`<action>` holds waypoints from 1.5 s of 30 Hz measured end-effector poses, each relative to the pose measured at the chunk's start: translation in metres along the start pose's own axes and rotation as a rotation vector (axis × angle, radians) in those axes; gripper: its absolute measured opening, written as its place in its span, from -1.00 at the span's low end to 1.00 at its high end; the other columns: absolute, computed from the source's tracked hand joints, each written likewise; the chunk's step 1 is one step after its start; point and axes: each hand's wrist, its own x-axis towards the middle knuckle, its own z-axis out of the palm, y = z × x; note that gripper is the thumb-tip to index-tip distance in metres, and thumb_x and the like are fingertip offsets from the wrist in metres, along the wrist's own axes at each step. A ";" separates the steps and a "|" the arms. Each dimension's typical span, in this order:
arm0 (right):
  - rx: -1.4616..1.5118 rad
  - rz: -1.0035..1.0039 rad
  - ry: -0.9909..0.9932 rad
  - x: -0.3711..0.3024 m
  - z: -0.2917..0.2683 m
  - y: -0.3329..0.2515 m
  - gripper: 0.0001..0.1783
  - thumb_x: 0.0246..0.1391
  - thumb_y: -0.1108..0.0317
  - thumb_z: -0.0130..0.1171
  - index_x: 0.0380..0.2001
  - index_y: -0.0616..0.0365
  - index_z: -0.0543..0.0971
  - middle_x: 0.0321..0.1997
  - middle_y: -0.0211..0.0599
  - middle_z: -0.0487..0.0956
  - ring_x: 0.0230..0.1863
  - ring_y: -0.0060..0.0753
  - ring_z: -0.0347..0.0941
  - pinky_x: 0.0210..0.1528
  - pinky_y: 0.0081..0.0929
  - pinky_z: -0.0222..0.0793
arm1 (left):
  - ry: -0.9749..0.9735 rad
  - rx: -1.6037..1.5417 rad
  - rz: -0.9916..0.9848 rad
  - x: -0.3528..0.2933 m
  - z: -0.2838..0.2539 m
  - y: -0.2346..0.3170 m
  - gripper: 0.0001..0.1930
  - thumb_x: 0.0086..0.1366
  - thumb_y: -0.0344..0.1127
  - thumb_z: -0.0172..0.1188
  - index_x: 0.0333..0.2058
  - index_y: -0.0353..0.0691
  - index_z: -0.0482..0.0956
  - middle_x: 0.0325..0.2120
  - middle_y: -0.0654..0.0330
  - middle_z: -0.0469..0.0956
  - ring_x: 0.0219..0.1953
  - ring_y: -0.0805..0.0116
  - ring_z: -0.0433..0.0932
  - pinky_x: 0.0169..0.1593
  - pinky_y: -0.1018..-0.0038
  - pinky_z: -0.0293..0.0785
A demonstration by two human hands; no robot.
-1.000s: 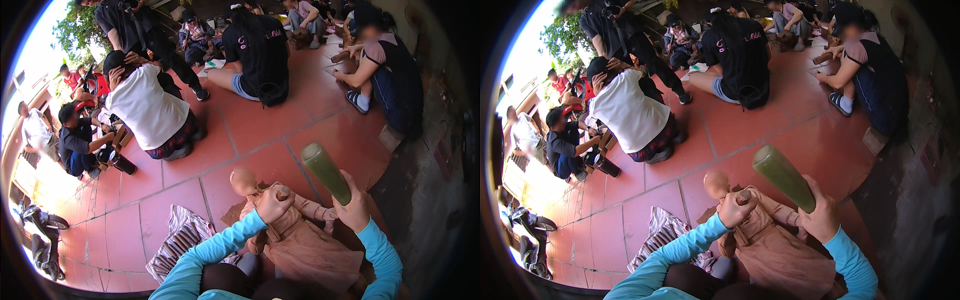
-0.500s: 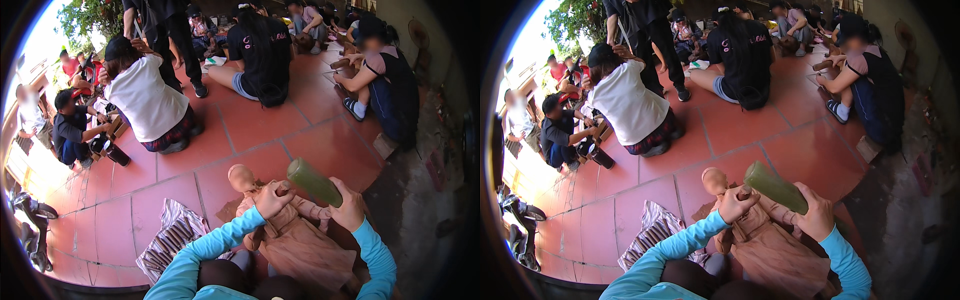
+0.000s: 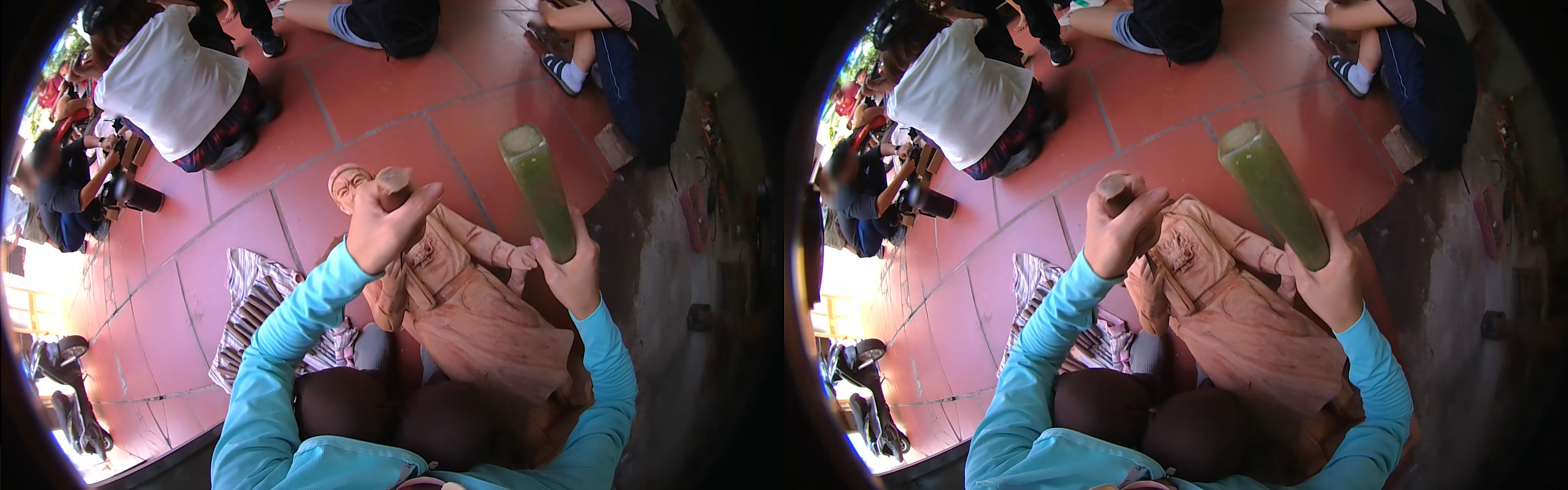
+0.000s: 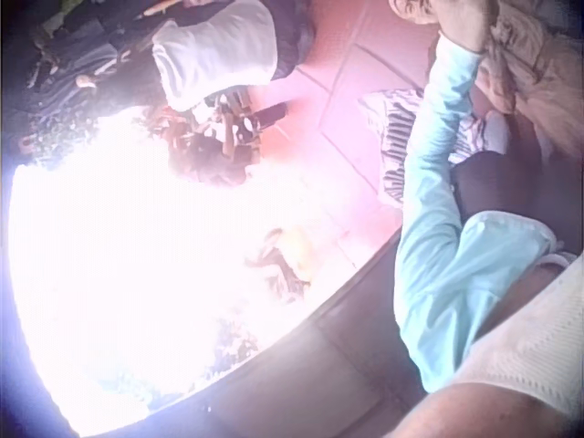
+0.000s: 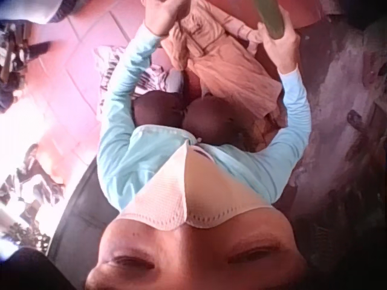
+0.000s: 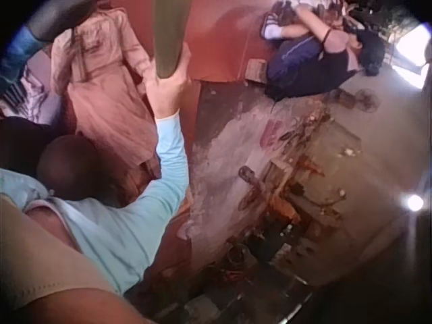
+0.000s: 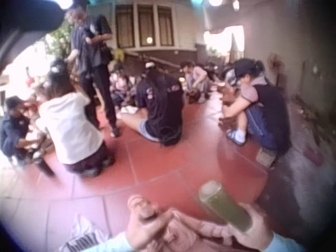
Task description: The person is carving a wooden statue of a man using a chisel and a wooden mallet. They repeatedly strike the chisel to shape the wood, focusing on the torso and arm areas of the figure.
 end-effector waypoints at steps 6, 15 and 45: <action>-0.012 0.036 0.003 -0.008 -0.001 0.005 -0.48 -0.03 0.55 0.19 0.07 0.22 0.39 -0.17 -0.06 0.59 -0.16 -0.22 0.60 -0.18 -0.39 0.48 | -0.032 0.070 -0.195 0.022 -0.009 -0.041 -0.70 0.28 -0.35 0.19 -0.59 -0.20 0.31 -0.79 0.32 0.27 -0.80 0.57 0.20 -0.72 0.56 0.05; 0.027 0.072 0.029 -0.007 -0.004 0.011 -0.51 -0.02 0.55 0.21 0.04 0.22 0.42 -0.16 -0.11 0.58 -0.14 -0.29 0.57 -0.13 -0.42 0.45 | -0.034 0.100 -0.250 0.027 0.000 -0.041 -0.69 0.27 -0.33 0.19 -0.60 -0.17 0.29 -0.81 0.35 0.20 -0.82 0.57 0.12 -0.74 0.57 -0.01; 0.077 0.047 0.005 0.025 0.013 0.027 -0.47 -0.08 0.53 0.24 0.04 0.20 0.42 -0.19 -0.10 0.59 -0.14 -0.23 0.58 -0.11 -0.40 0.44 | -0.019 0.266 -0.251 0.033 0.008 -0.055 -0.67 0.19 -0.32 0.20 -0.65 -0.25 0.28 -0.72 0.44 0.25 -0.64 0.68 0.20 -0.59 0.55 0.12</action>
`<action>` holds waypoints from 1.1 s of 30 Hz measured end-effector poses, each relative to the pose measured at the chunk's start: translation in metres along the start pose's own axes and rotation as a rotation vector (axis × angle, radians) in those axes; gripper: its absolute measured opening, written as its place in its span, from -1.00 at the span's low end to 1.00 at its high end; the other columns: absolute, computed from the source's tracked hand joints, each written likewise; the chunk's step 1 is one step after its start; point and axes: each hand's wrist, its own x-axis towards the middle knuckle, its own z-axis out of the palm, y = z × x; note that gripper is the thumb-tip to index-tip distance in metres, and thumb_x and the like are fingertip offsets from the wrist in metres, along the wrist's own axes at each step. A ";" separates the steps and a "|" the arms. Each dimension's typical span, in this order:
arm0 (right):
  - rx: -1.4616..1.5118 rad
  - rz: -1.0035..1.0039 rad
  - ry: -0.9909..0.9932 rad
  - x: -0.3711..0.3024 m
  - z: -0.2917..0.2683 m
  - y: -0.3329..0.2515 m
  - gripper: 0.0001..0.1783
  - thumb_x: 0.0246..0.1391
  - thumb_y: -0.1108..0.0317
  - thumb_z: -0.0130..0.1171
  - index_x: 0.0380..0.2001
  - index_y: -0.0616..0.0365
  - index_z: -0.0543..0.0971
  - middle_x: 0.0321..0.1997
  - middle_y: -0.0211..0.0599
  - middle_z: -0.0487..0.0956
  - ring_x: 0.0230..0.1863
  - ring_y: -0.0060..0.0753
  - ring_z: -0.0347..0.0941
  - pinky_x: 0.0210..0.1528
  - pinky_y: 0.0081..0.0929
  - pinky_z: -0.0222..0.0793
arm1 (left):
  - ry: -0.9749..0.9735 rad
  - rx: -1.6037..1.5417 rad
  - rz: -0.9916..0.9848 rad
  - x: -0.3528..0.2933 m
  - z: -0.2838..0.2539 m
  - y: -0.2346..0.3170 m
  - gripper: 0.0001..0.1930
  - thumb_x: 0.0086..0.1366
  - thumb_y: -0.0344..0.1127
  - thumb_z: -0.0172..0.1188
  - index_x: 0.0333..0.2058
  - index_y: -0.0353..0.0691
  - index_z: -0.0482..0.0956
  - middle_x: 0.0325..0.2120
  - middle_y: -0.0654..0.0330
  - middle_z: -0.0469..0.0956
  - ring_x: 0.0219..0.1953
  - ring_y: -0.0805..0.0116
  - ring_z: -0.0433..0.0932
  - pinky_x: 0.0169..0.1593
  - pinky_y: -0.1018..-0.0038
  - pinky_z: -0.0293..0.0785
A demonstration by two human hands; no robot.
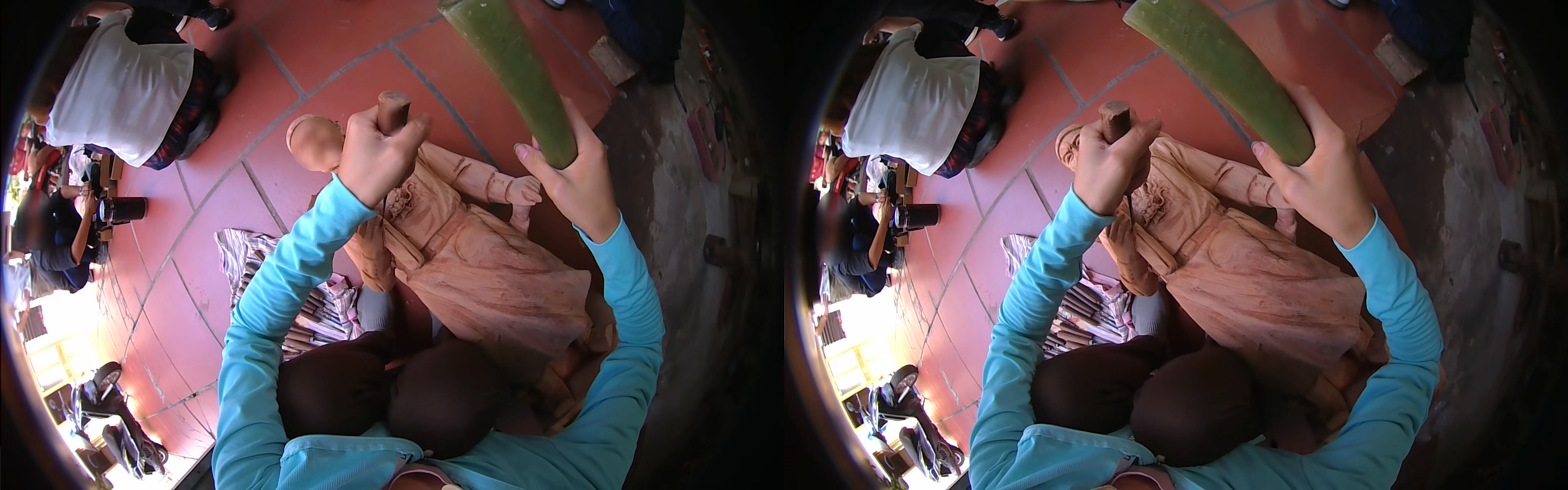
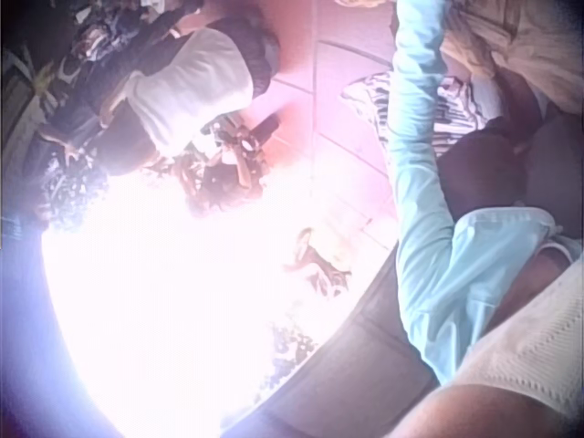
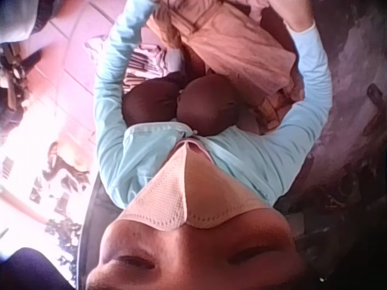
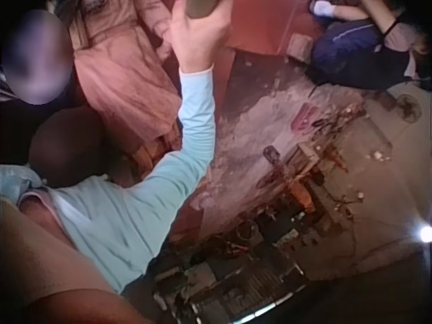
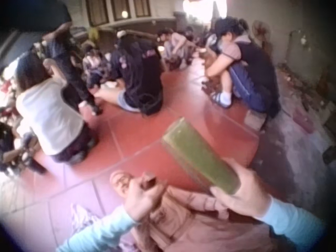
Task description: The person is carving a wooden statue of a man using a chisel and a wooden mallet. They repeatedly strike the chisel to shape the wood, focusing on the torso and arm areas of the figure.
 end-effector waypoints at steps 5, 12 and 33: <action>-0.036 -0.041 -0.008 0.003 0.003 0.005 -0.45 -0.09 0.56 0.21 0.07 0.16 0.42 -0.24 -0.08 0.60 -0.20 -0.16 0.60 -0.18 -0.36 0.46 | -0.102 0.093 0.121 0.007 0.001 -0.011 -0.74 0.25 -0.38 0.17 -0.59 -0.23 0.35 -0.77 0.36 0.31 -0.78 0.61 0.25 -0.72 0.59 0.11; -0.200 -0.079 -0.052 0.008 -0.005 0.018 -0.41 -0.10 0.54 0.15 0.09 0.00 0.41 -0.40 -0.05 0.58 -0.32 0.06 0.55 -0.30 -0.32 0.45 | -0.102 0.144 0.024 0.009 0.010 -0.006 -0.70 0.11 -0.40 0.16 -0.66 -0.32 0.23 -0.73 0.39 0.20 -0.63 0.61 0.18 -0.58 0.47 0.15; -0.379 -0.090 -0.182 0.009 -0.013 0.024 -0.39 -0.19 0.57 0.14 0.05 -0.01 0.41 -0.39 -0.07 0.59 -0.31 0.14 0.52 -0.31 -0.15 0.43 | -0.151 0.055 -0.055 0.009 0.017 -0.005 -0.80 0.20 -0.43 0.18 -0.56 -0.26 0.37 -0.77 0.35 0.26 -0.81 0.60 0.17 -0.73 0.58 0.02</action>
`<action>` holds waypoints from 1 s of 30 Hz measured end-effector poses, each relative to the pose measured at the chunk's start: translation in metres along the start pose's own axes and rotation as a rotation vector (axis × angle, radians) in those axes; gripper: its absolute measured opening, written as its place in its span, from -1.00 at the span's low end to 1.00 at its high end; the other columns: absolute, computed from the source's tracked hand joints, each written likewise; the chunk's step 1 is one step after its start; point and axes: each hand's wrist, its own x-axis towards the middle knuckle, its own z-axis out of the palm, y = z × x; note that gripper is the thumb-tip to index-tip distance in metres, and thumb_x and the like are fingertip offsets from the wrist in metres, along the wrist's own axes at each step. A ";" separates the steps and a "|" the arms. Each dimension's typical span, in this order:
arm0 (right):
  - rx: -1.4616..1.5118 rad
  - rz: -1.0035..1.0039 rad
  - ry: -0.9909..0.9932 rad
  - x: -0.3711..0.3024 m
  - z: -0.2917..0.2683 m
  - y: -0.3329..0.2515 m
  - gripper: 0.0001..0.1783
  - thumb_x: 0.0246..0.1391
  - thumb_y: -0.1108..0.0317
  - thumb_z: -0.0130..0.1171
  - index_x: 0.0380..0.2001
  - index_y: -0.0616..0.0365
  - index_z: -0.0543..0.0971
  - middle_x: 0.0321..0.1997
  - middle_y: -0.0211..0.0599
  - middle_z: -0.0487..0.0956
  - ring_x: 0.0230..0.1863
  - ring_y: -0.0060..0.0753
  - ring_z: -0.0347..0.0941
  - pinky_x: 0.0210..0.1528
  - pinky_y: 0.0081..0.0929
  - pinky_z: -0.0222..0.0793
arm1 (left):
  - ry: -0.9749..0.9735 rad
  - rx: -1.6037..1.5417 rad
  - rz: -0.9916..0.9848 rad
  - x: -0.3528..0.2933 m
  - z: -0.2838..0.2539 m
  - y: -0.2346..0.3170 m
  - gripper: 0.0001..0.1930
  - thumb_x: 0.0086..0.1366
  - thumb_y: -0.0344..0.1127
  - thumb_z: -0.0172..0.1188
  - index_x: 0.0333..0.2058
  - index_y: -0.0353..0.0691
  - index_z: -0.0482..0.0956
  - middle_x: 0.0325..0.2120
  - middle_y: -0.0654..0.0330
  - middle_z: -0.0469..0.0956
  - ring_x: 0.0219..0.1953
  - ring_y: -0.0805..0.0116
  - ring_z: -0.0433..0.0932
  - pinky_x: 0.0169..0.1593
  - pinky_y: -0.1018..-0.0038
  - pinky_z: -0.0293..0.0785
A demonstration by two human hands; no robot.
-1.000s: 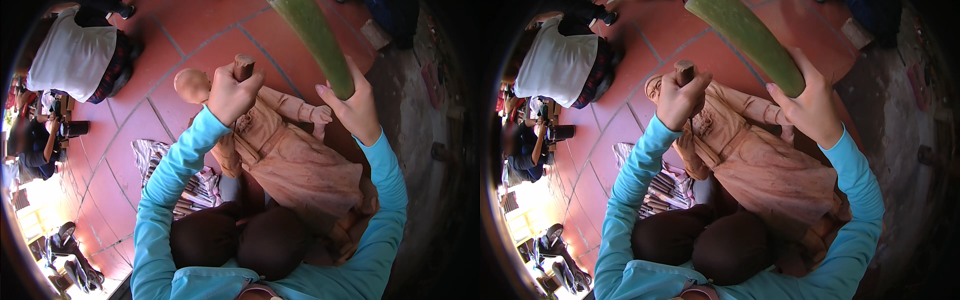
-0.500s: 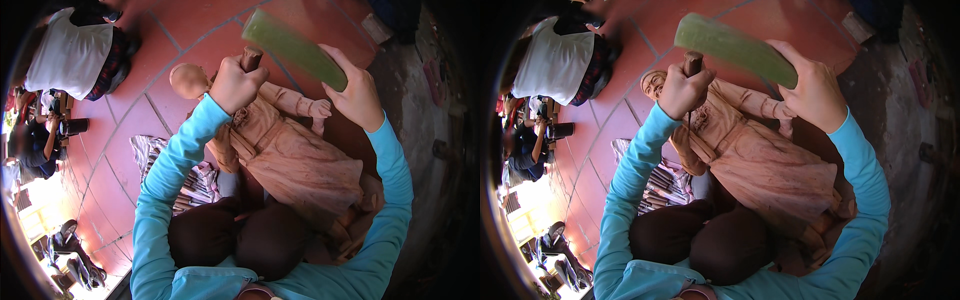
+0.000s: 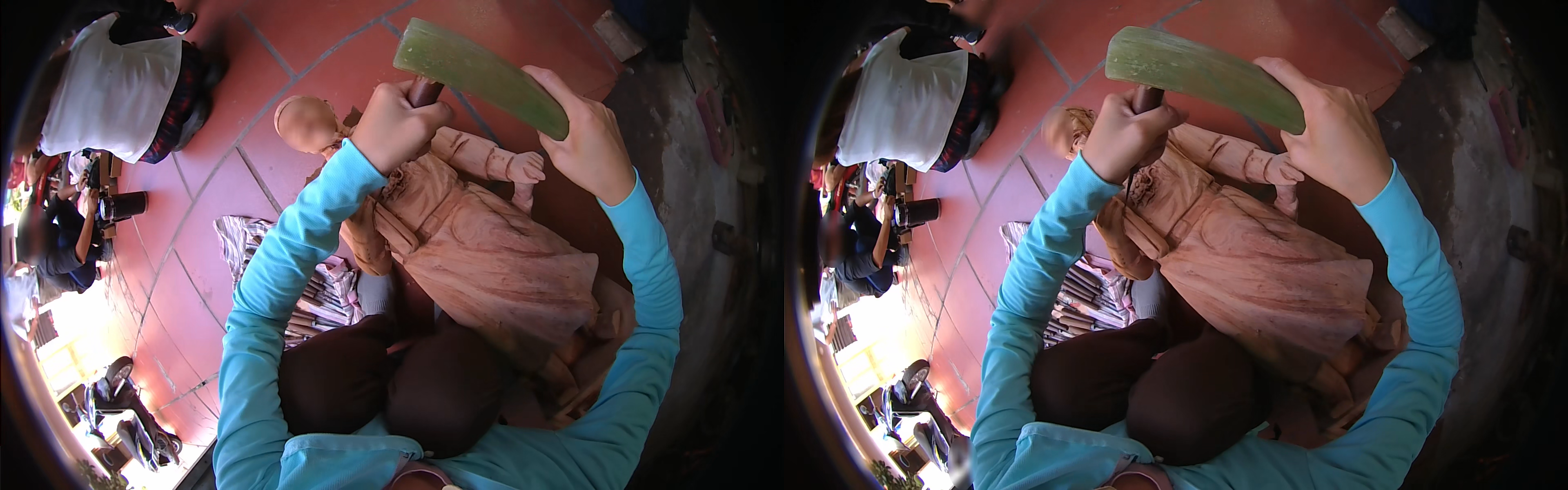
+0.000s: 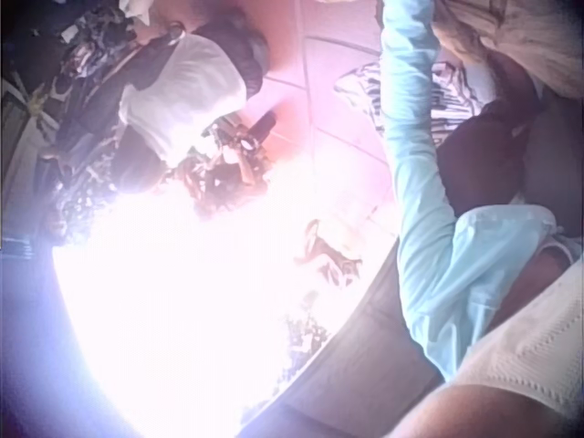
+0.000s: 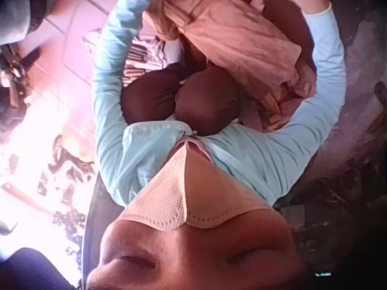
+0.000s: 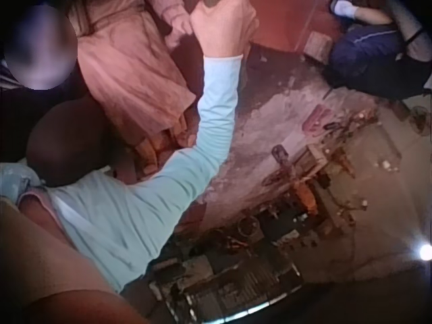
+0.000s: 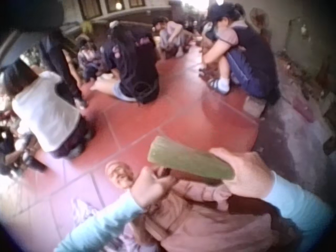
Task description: The person is carving a wooden statue of a man using a chisel and a wooden mallet. They repeatedly strike the chisel to shape the wood, focusing on the torso and arm areas of the figure.
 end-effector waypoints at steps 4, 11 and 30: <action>0.093 0.001 0.140 -0.011 -0.001 0.006 -0.44 -0.17 0.56 0.17 0.02 0.09 0.42 -0.38 -0.03 0.58 -0.33 0.11 0.54 -0.31 -0.21 0.43 | 0.063 -0.184 0.133 -0.022 0.002 0.036 -0.79 0.18 -0.47 0.16 -0.59 -0.21 0.32 -0.79 0.40 0.16 -0.81 0.63 0.08 -0.73 0.60 -0.06; 0.238 0.031 0.129 -0.010 -0.002 -0.007 -0.48 -0.12 0.54 0.22 0.00 0.23 0.42 -0.36 -0.09 0.57 -0.30 -0.15 0.54 -0.23 -0.38 0.42 | 0.145 -0.158 0.037 -0.015 -0.008 0.020 -0.77 0.18 -0.42 0.18 -0.61 -0.19 0.35 -0.79 0.37 0.21 -0.82 0.61 0.11 -0.74 0.61 -0.04; 0.460 0.183 0.124 -0.003 -0.015 -0.032 -0.68 -0.08 0.50 0.27 -0.20 0.21 0.47 -0.44 -0.49 0.44 -0.43 -0.67 0.31 -0.35 -0.62 0.26 | 0.167 -0.105 0.125 -0.030 -0.010 0.017 -0.77 0.19 -0.43 0.17 -0.61 -0.24 0.36 -0.80 0.33 0.27 -0.83 0.60 0.15 -0.73 0.62 -0.02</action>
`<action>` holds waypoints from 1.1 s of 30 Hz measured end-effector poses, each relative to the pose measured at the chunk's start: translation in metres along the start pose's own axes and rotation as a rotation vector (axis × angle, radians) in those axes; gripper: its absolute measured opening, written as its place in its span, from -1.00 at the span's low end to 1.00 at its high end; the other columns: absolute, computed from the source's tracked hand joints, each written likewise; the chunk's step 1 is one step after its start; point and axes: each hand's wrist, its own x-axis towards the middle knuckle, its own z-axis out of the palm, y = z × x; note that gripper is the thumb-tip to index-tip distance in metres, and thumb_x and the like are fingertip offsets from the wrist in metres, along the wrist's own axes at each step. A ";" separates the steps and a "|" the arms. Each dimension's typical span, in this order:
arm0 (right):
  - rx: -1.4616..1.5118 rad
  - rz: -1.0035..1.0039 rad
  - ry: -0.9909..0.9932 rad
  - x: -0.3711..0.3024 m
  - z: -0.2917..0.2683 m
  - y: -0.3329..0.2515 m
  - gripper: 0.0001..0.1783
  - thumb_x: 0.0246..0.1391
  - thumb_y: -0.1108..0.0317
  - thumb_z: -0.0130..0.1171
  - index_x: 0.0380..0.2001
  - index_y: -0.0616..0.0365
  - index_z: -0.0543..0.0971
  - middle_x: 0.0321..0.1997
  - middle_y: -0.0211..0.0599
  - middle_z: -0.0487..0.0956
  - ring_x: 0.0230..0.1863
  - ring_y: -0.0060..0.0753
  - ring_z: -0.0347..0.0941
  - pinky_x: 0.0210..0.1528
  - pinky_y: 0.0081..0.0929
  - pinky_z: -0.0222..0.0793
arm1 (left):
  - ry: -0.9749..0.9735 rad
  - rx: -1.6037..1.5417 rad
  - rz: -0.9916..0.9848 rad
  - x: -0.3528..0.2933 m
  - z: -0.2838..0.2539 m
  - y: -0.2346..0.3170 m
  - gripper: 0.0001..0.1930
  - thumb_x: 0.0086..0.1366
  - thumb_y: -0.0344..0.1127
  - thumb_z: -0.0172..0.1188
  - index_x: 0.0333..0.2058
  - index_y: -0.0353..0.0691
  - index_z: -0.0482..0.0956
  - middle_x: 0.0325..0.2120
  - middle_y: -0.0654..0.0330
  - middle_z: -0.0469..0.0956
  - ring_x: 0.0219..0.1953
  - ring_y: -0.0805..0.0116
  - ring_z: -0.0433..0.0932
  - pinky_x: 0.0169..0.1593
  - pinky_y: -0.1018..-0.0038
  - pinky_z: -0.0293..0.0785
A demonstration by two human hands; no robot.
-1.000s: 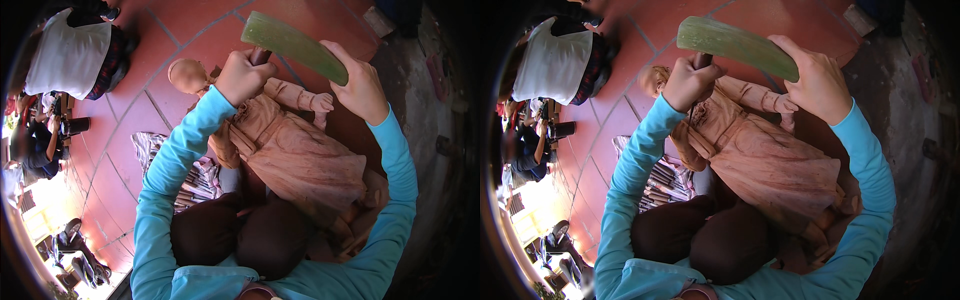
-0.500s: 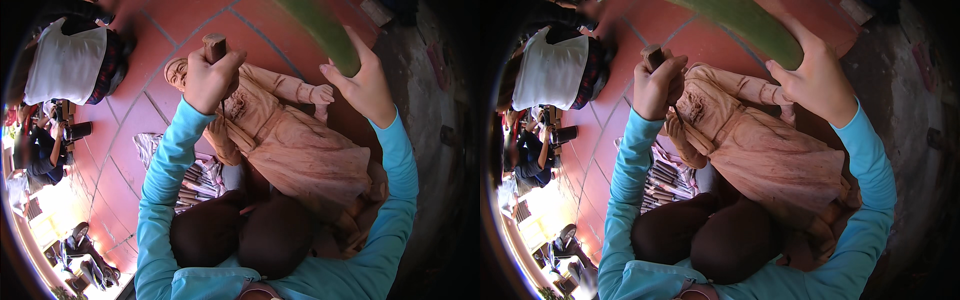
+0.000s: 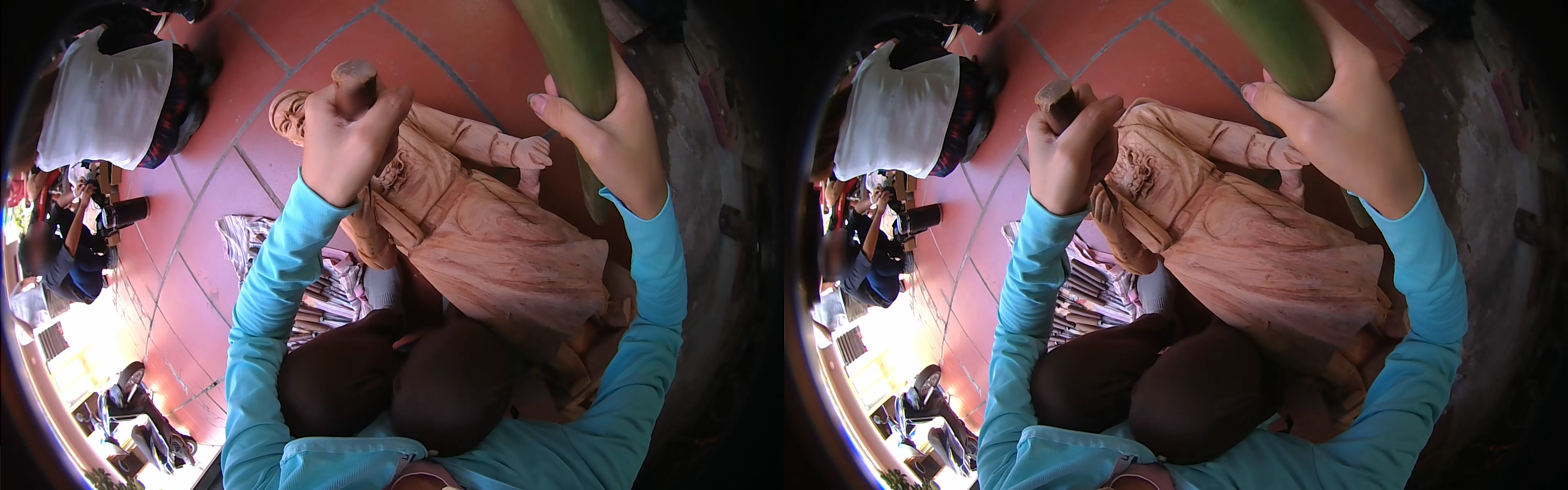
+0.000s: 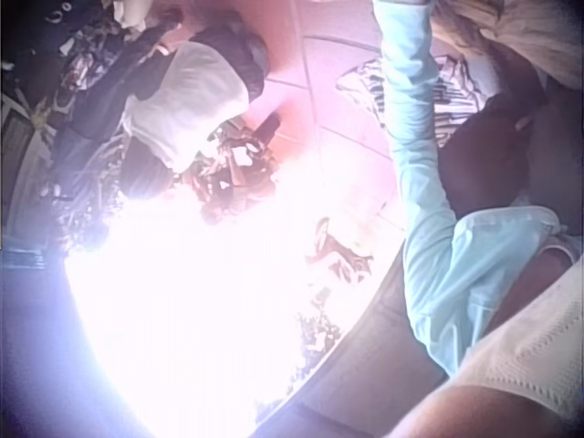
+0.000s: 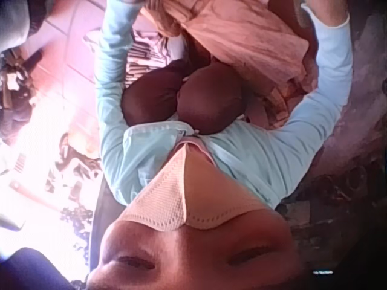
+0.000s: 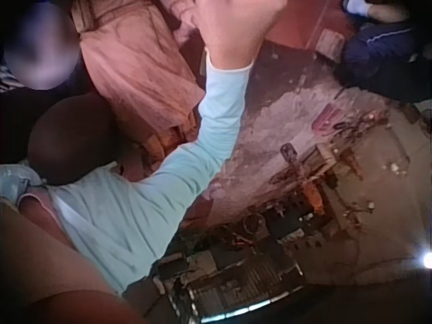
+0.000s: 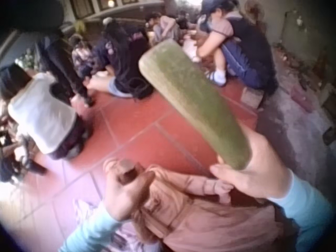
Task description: The person is carving a wooden statue of a man using a chisel and a wooden mallet. They repeatedly strike the chisel to shape the wood, focusing on the torso and arm areas of the figure.
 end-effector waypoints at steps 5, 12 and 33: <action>0.026 -0.005 -0.031 -0.008 0.006 -0.005 -0.66 -0.06 0.54 0.24 -0.15 0.22 0.47 -0.45 -0.52 0.42 -0.42 -0.67 0.29 -0.33 -0.64 0.26 | 0.034 -0.003 0.032 -0.006 -0.001 0.001 -0.76 0.20 -0.45 0.16 -0.61 -0.26 0.34 -0.80 0.32 0.27 -0.82 0.60 0.16 -0.73 0.62 -0.01; -0.293 -0.365 -0.017 -0.005 0.018 -0.012 -0.32 -0.17 0.74 0.10 0.10 0.03 0.42 -0.27 -0.24 0.59 -0.32 -0.45 0.58 -0.33 -0.45 0.47 | 0.039 -0.118 0.091 -0.015 -0.011 -0.004 -0.82 0.20 -0.46 0.17 -0.59 -0.30 0.46 -0.78 0.37 0.37 -0.76 0.65 0.30 -0.69 0.63 0.14; -0.352 -0.382 0.015 -0.011 0.007 -0.004 -0.34 -0.15 0.68 0.19 0.10 0.02 0.43 -0.13 -0.12 0.60 -0.12 -0.06 0.58 -0.17 -0.40 0.50 | -0.016 0.052 0.075 -0.010 -0.001 -0.010 -0.86 0.14 -0.48 0.19 -0.57 -0.31 0.45 -0.77 0.44 0.31 -0.69 0.68 0.24 -0.61 0.62 0.12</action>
